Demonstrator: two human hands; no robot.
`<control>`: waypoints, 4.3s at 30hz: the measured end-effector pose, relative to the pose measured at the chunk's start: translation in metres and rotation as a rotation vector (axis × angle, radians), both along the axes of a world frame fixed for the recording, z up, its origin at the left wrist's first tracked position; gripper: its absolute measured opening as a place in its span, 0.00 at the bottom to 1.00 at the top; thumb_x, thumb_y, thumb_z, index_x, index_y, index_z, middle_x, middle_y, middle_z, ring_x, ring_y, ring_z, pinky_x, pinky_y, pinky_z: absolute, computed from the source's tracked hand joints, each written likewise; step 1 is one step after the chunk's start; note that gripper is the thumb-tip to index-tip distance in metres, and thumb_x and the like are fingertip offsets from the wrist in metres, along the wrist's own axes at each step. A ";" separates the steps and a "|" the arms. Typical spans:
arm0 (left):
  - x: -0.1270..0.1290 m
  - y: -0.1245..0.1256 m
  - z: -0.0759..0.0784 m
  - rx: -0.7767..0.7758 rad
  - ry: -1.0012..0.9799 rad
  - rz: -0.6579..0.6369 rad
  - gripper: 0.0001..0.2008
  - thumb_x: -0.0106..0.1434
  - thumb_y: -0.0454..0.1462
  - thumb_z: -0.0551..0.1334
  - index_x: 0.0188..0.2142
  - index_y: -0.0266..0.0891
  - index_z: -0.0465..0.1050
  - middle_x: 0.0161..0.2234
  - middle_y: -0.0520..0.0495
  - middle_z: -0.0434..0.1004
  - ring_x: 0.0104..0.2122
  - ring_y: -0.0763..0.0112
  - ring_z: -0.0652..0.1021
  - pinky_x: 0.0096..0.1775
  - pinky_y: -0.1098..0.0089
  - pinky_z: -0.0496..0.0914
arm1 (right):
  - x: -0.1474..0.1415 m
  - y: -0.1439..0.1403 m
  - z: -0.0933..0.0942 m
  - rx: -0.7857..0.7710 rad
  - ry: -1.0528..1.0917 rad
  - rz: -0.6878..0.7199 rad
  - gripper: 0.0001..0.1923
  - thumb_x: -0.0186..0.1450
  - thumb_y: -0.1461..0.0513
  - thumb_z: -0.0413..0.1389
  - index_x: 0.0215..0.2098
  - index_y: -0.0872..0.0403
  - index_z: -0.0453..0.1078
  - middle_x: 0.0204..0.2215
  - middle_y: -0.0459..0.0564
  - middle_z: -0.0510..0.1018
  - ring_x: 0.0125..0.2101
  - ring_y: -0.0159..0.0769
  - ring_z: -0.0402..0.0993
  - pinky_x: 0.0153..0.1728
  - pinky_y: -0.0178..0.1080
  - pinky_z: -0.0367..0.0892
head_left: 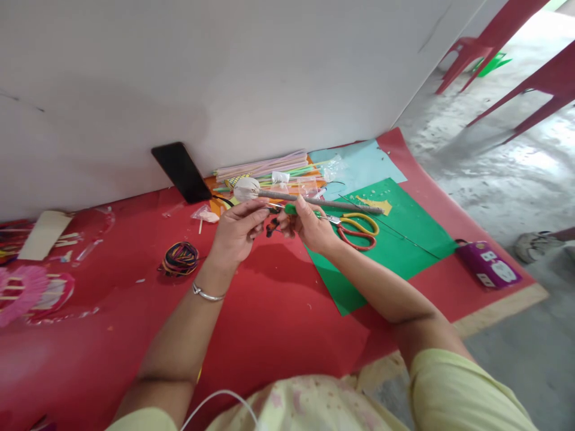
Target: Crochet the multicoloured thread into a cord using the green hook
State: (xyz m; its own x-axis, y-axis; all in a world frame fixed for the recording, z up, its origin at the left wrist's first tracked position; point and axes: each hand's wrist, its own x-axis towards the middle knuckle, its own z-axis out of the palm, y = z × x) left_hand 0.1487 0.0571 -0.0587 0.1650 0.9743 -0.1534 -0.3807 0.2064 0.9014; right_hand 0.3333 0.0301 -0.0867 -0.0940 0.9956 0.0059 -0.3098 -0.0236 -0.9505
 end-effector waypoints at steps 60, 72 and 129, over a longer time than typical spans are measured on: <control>-0.010 0.004 0.003 -0.072 -0.032 -0.205 0.23 0.42 0.31 0.77 0.42 0.38 0.91 0.28 0.52 0.82 0.19 0.85 0.63 0.21 0.77 0.52 | 0.024 0.025 -0.010 -0.335 0.191 0.329 0.22 0.79 0.56 0.48 0.32 0.55 0.76 0.24 0.55 0.85 0.18 0.36 0.74 0.19 0.35 0.71; -0.013 0.006 -0.002 -0.057 0.041 -0.286 0.21 0.46 0.32 0.78 0.43 0.39 0.92 0.29 0.50 0.83 0.19 0.83 0.67 0.21 0.76 0.56 | 0.026 0.027 -0.014 -0.269 0.188 0.339 0.21 0.73 0.51 0.56 0.28 0.55 0.77 0.22 0.53 0.82 0.19 0.33 0.74 0.17 0.31 0.67; -0.009 0.010 -0.010 0.176 0.140 0.077 0.17 0.47 0.33 0.79 0.39 0.42 0.91 0.29 0.51 0.84 0.23 0.77 0.73 0.25 0.72 0.63 | 0.017 -0.008 0.013 0.520 -0.574 -0.103 0.22 0.80 0.46 0.58 0.36 0.49 0.83 0.44 0.60 0.89 0.48 0.49 0.88 0.55 0.50 0.82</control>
